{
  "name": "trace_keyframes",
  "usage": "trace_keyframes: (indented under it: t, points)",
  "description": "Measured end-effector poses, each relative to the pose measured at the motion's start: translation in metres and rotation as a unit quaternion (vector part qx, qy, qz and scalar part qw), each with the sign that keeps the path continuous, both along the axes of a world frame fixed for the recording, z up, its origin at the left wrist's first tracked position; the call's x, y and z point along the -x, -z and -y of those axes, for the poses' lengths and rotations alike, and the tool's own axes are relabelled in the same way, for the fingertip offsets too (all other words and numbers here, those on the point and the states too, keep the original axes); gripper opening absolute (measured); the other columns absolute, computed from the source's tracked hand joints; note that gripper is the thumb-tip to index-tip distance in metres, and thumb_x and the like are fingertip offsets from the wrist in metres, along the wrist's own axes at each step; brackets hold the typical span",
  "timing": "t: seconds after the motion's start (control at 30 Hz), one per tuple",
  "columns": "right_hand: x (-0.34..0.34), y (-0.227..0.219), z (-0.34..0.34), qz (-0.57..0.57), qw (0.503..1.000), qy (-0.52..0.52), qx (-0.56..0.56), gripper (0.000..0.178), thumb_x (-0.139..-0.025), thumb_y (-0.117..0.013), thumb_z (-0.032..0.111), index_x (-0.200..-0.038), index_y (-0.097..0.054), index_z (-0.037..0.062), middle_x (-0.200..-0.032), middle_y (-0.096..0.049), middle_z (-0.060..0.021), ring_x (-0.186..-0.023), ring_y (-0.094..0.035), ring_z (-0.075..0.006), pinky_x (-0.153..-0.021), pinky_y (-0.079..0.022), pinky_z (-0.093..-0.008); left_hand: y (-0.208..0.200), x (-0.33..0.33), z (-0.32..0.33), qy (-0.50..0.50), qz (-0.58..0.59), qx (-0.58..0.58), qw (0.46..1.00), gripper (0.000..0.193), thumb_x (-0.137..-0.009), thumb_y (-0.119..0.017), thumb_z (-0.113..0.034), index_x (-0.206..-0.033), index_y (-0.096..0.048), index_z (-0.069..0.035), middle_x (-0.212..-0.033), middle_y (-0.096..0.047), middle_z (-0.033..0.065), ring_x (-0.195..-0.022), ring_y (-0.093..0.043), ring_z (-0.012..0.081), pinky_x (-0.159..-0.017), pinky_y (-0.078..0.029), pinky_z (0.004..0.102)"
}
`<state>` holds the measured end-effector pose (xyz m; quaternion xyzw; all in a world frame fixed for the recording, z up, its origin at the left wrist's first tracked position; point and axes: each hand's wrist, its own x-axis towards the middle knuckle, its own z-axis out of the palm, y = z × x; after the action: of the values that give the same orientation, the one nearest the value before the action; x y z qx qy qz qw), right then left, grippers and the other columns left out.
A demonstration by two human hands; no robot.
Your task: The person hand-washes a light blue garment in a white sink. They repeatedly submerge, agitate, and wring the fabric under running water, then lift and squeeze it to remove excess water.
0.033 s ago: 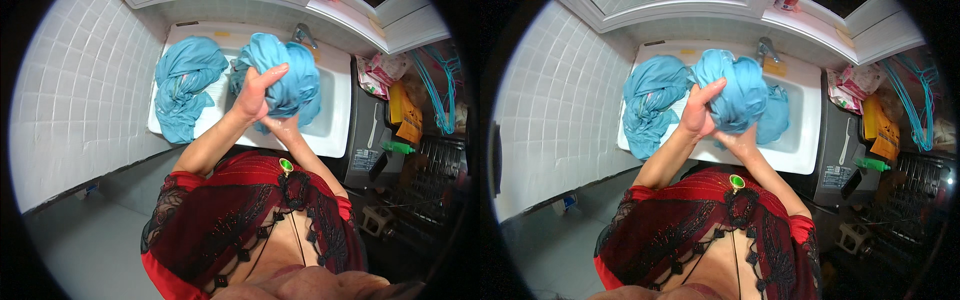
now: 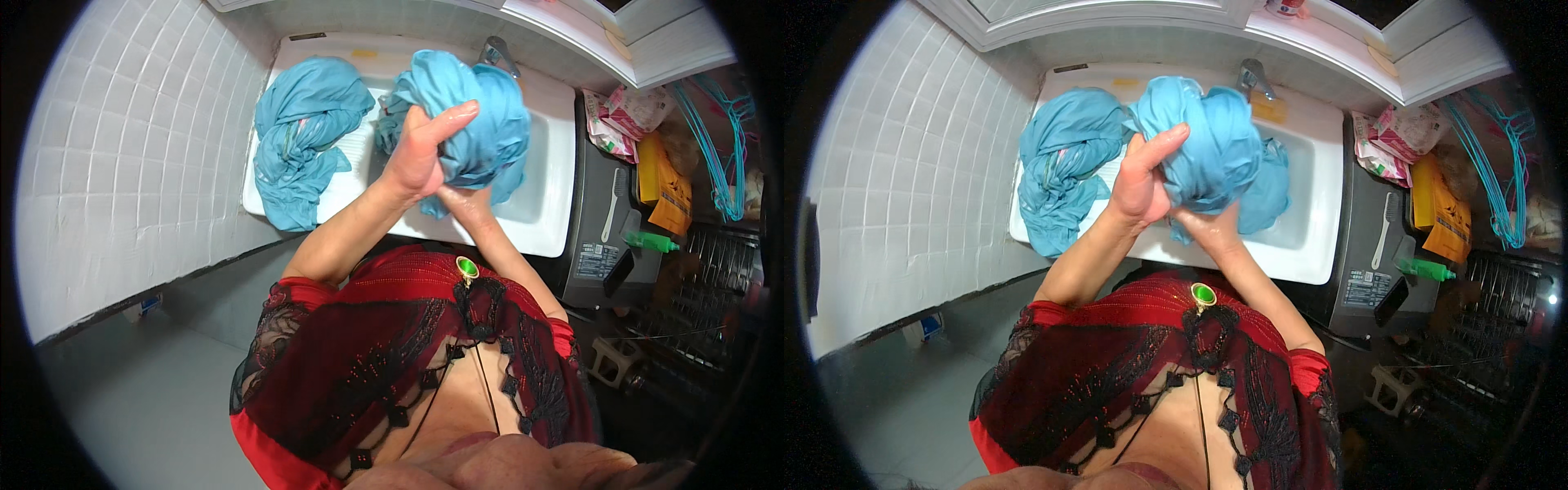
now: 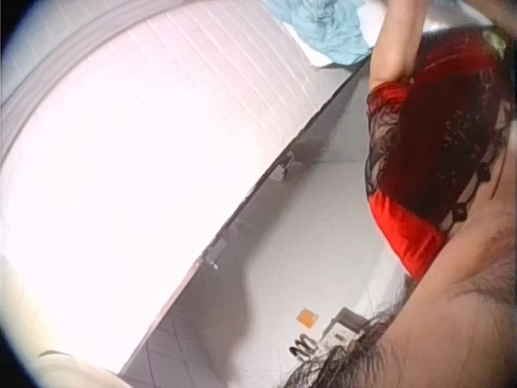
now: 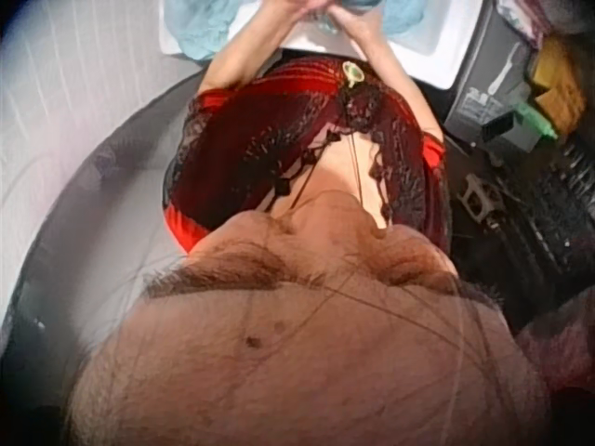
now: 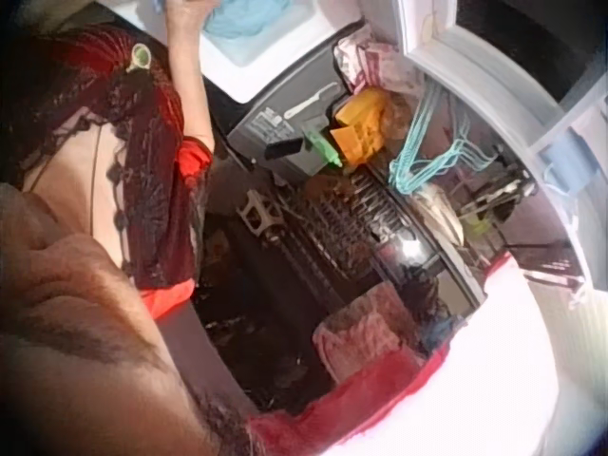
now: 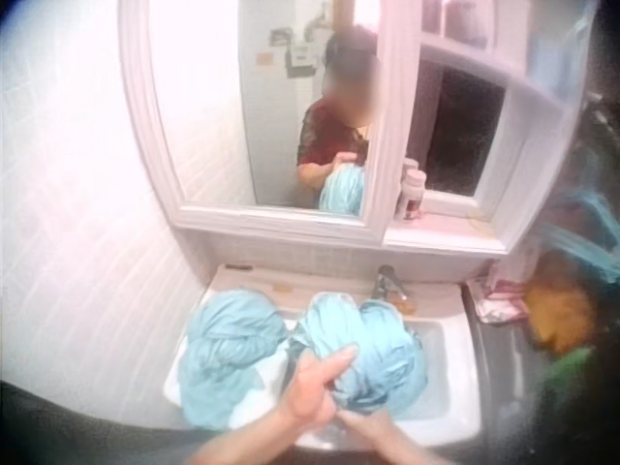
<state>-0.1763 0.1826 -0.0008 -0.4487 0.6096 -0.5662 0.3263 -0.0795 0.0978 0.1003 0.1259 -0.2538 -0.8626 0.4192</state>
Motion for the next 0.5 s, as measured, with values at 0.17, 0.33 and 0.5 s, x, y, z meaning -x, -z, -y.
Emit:
trace_keyframes:
  t: [0.17,0.33,0.5]
  points:
    - [0.017,0.012,0.007,0.019,0.998,0.001,0.064,0.077,-0.069,-0.083,0.019,-0.132,-0.044,0.0020,-0.131,-0.051,-0.0108,-0.120,-0.050,-0.0220,-0.102,-0.040,-0.0359,-0.023,0.013,-0.011,0.000,-0.012,0.066,0.998,0.019,-0.082,-0.066,-0.008,-0.098,-0.060,0.000,-0.094,-0.061,0.0041,-0.089,-0.057,0.0121,-0.085,-0.045,0.0286]
    - [0.023,0.034,-0.013,0.008,0.999,0.041,0.017,0.100,-0.067,-0.084,0.026,-0.141,-0.023,-0.0044,-0.140,-0.036,-0.0209,-0.129,-0.039,-0.0302,-0.108,-0.031,-0.0400,-0.001,0.019,0.003,-0.031,0.009,0.050,0.998,0.020,-0.086,-0.062,-0.012,-0.100,-0.060,0.002,-0.097,-0.063,0.0068,-0.092,-0.059,0.0155,-0.088,-0.044,0.0308]
    - [-0.002,0.054,-0.045,-0.095,0.990,-0.003,-0.108,0.115,-0.062,-0.087,0.030,-0.142,-0.015,-0.0101,-0.143,-0.027,-0.0305,-0.132,-0.032,-0.0384,-0.111,-0.026,-0.0415,0.011,0.019,0.013,-0.088,-0.009,-0.008,0.996,0.031,-0.090,-0.057,-0.018,-0.113,-0.056,0.004,-0.112,-0.061,0.0129,-0.107,-0.058,0.0242,-0.099,-0.042,0.0399]
